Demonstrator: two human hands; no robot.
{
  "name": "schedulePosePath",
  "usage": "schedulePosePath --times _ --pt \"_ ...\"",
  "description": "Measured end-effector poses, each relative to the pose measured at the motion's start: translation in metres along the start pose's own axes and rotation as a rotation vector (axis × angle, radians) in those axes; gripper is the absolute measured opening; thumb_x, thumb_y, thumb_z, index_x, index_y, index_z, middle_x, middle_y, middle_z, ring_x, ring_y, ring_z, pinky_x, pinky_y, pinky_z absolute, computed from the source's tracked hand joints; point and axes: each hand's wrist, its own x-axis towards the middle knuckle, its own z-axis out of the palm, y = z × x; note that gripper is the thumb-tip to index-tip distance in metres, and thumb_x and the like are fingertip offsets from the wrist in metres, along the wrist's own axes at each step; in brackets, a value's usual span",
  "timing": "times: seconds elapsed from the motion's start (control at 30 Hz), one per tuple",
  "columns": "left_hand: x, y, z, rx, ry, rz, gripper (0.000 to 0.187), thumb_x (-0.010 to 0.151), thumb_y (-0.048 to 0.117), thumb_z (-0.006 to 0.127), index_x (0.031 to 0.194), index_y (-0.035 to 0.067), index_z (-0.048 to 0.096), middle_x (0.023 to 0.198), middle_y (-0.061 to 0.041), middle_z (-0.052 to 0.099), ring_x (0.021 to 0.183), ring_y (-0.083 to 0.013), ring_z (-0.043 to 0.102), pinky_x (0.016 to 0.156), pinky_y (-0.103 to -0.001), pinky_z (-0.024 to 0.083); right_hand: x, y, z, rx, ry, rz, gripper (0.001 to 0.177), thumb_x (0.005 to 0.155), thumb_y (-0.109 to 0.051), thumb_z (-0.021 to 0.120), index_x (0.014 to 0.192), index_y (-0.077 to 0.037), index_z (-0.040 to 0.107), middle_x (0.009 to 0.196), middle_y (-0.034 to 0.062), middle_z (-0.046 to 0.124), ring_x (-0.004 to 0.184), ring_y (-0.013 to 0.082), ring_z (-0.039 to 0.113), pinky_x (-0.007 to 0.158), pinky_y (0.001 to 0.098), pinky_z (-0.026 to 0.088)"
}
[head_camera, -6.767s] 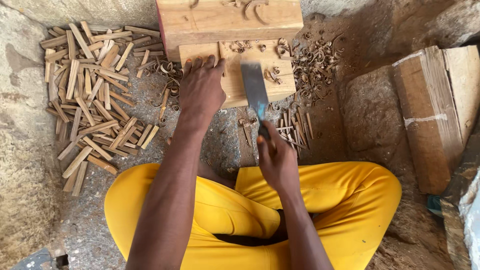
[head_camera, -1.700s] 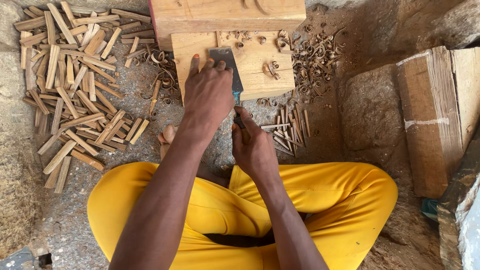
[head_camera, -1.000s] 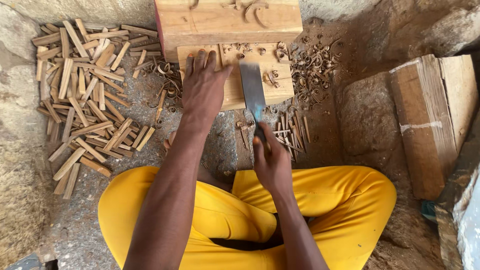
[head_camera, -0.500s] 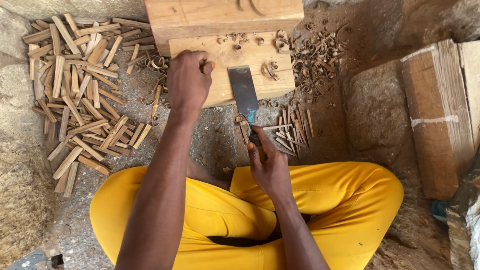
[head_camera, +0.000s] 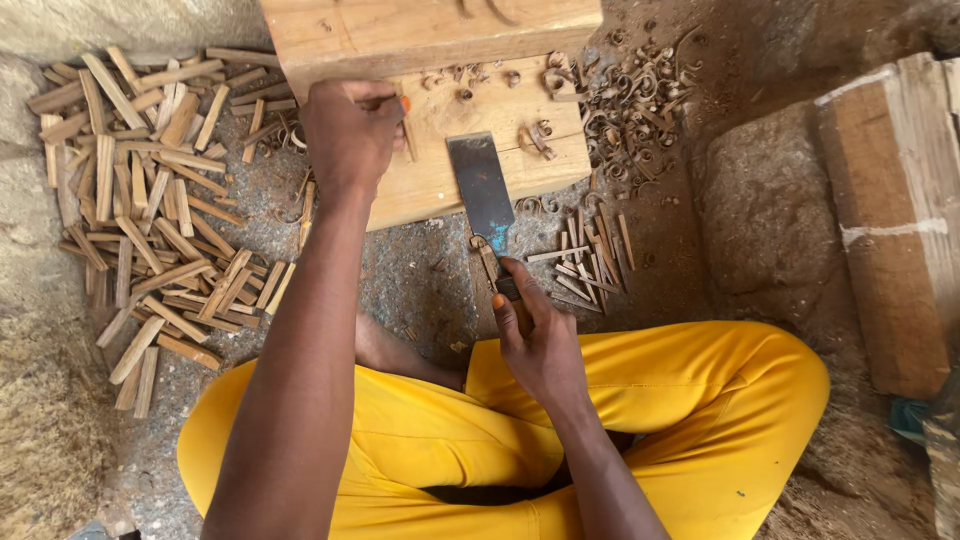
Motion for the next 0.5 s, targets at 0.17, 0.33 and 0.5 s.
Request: schedulePosePath --times 0.17,0.33,0.5 --pt "0.007 -0.007 0.011 0.035 -0.01 0.081 0.019 0.088 0.004 0.075 0.106 0.0 0.076 0.093 -0.016 0.079 0.064 -0.0151 0.08 0.05 -0.021 0.061 -0.004 -0.001 0.003 0.054 0.019 0.015 0.046 0.102 -0.025 0.064 0.146 -0.015 0.059 0.062 -0.0012 0.058 0.049 0.0052 0.044 0.044 0.0295 0.037" --pt "0.009 -0.016 0.018 0.059 0.019 0.141 0.016 0.088 0.004 0.075 0.104 0.001 0.077 0.092 -0.014 0.08 0.063 -0.015 0.08 0.05 -0.023 0.062 -0.009 0.0 0.004 0.009 -0.031 0.06 0.046 0.101 -0.029 0.062 0.144 -0.013 0.059 0.053 -0.0022 0.059 0.039 0.0051 0.043 0.037 0.0338 0.033" --pt "0.009 -0.021 0.021 0.157 0.103 0.286 0.013 0.086 0.005 0.079 0.099 0.003 0.077 0.09 -0.011 0.081 0.073 -0.0137 0.08 0.064 -0.026 0.067 -0.016 0.0 0.009 -0.035 -0.114 0.083 0.047 0.101 -0.03 0.06 0.146 -0.015 0.056 0.045 0.0026 0.055 0.032 0.0087 0.04 0.032 0.0354 0.035"
